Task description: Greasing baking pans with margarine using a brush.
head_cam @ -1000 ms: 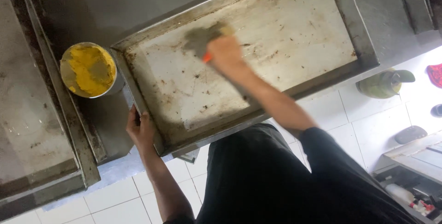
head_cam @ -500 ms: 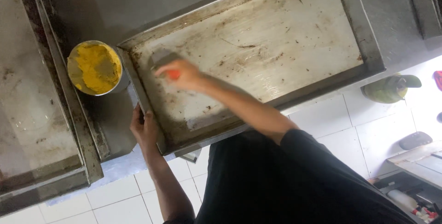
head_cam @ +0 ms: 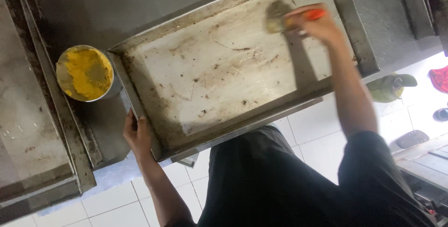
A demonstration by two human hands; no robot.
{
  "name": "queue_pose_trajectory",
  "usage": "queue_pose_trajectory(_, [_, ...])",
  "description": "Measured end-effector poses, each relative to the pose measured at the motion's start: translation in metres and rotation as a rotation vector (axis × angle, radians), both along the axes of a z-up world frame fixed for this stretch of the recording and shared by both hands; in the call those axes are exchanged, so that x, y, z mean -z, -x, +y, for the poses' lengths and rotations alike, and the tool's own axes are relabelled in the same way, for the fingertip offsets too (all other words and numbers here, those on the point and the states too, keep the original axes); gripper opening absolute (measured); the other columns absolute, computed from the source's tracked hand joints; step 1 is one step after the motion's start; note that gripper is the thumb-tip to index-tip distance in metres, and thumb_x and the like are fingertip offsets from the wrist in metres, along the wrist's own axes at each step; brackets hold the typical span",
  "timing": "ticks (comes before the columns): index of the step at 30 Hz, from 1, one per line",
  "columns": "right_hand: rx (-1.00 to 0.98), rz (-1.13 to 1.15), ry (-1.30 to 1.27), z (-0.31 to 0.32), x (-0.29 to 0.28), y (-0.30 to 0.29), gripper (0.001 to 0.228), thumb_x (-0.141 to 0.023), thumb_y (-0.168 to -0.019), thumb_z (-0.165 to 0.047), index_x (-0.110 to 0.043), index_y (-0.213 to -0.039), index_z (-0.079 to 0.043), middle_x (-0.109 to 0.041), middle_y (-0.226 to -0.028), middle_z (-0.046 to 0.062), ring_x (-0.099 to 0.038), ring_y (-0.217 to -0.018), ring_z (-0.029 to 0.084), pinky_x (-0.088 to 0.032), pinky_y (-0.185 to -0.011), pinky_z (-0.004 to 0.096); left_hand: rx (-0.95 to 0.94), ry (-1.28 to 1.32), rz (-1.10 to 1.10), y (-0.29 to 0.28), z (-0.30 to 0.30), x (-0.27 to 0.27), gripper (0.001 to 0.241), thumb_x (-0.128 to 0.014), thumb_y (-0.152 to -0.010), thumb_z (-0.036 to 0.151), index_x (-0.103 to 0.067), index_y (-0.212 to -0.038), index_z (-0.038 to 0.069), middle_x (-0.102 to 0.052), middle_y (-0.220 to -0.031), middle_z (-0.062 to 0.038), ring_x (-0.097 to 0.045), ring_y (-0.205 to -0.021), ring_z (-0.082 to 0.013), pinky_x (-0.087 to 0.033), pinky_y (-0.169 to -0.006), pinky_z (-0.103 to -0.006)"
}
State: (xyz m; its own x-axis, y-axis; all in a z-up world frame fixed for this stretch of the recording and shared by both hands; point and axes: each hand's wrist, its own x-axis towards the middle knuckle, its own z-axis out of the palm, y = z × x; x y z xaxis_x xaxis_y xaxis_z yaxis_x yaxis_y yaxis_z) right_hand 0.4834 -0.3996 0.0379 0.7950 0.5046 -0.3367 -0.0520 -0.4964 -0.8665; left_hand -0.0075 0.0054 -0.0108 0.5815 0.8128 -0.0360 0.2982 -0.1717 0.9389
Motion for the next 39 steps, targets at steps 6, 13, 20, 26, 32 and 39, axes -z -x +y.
queue_pose_trajectory(6, [0.114, -0.404, 0.2, -0.066, -0.019, -0.025, 0.025, -0.062, -0.101, -0.012, -0.08, -0.12, -0.011, -0.077, -0.102, 0.017, -0.075, -0.085, 0.026, -0.058, -0.064, 0.037, -0.014, 0.114, -0.084, 0.002, 0.003, 0.006, 0.045, -0.061, -0.103, 0.01, -0.058, -0.145, -0.005, -0.066, -0.119, -0.006, -0.057, -0.104, -0.014, -0.045, -0.09, -0.0297])
queue_pose_trajectory(13, [-0.162, -1.071, 0.912, 0.014, 0.059, -0.013, 0.012, -0.077, -0.08, -0.022, -0.079, -0.091, -0.018, -0.072, -0.079, 0.012, -0.072, -0.072, 0.028, -0.057, -0.058, 0.042, -0.01, 0.045, -0.112, 0.002, 0.004, 0.011, 0.043, -0.059, -0.101, 0.007, -0.058, -0.142, -0.005, -0.068, -0.126, -0.006, -0.062, -0.112, -0.0131, -0.047, -0.097, -0.0277])
queue_pose_trajectory(20, [-0.417, -0.957, 0.712, 0.19, 0.03, 0.115, 0.007, -0.075, -0.073, -0.018, -0.076, -0.072, -0.011, -0.072, -0.07, 0.013, -0.073, -0.071, 0.028, -0.054, -0.06, 0.045, 0.005, 0.075, -0.089, -0.009, -0.006, -0.013, 0.041, -0.055, -0.102, 0.005, -0.061, -0.142, -0.004, -0.067, -0.122, -0.007, -0.059, -0.106, -0.0139, -0.046, -0.091, -0.0273])
queue_pose_trajectory(26, [-0.74, -0.876, 0.374, 0.297, 0.013, 0.233, 0.007, -0.074, -0.075, -0.005, -0.074, -0.076, -0.012, -0.069, -0.069, 0.01, -0.067, -0.062, 0.021, -0.054, -0.05, 0.039, 0.025, 0.073, -0.17, -0.006, 0.0, -0.001, 0.044, -0.056, -0.101, 0.003, -0.056, -0.144, -0.006, -0.065, -0.131, -0.01, -0.061, -0.117, -0.0163, -0.046, -0.1, -0.0285])
queue_pose_trajectory(32, [-0.714, -0.793, -0.062, 0.329, 0.033, 0.268, 0.027, -0.075, -0.079, -0.014, -0.074, -0.106, -0.017, -0.074, -0.081, 0.007, -0.068, -0.061, 0.017, -0.052, -0.047, 0.034, -0.019, 0.156, -0.105, -0.006, -0.002, -0.004, 0.046, -0.056, -0.101, 0.006, -0.054, -0.146, -0.005, -0.068, -0.126, -0.01, -0.063, -0.108, -0.0148, -0.047, -0.092, -0.0282])
queue_pose_trajectory(39, [-0.413, -0.008, -0.367, 0.245, 0.026, 0.179, 0.031, -0.071, -0.089, -0.017, -0.074, -0.12, -0.021, -0.076, -0.109, 0.009, -0.077, -0.08, 0.014, -0.065, -0.063, 0.027, -0.053, 0.082, 0.013, -0.002, 0.001, 0.004, 0.047, -0.06, -0.101, 0.011, -0.06, -0.146, -0.002, -0.068, -0.116, -0.008, -0.059, -0.096, -0.0139, -0.046, -0.083, -0.0285])
